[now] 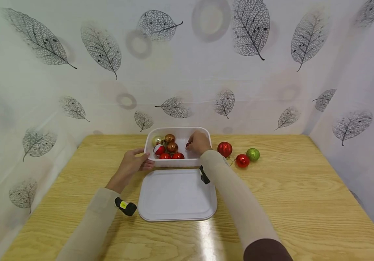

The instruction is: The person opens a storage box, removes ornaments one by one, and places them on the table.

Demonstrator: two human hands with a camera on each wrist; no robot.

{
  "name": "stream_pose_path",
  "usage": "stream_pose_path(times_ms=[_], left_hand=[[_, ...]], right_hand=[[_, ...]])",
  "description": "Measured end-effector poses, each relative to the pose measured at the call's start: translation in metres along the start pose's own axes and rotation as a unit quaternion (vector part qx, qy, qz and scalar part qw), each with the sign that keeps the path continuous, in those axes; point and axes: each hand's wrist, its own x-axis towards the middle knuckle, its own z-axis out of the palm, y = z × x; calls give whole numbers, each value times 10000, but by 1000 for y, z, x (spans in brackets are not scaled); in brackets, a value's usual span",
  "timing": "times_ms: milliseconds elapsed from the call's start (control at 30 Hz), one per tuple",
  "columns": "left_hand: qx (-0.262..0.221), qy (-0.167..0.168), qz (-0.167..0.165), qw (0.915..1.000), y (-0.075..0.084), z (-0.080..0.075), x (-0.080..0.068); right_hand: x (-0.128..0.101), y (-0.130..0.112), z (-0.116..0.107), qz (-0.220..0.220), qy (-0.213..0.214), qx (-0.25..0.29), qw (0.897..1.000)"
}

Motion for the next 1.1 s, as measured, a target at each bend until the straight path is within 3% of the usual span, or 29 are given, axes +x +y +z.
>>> stream_pose_path(times_ms=[467, 733, 900, 1100], left_hand=[[0, -1, 11, 10000, 4, 3, -2], [-46, -7, 16, 10000, 4, 3, -2], [9, 21, -5, 10000, 4, 3, -2], [52, 11, 6, 10000, 2, 2, -3]], right_hand=[[-3, -1, -9, -127, -277, 288, 9991], [-11, -6, -25, -250, -464, 615, 9967], [-17, -8, -36, -517, -456, 567, 9960], [-29, -12, -51, -519, -455, 605, 9958]])
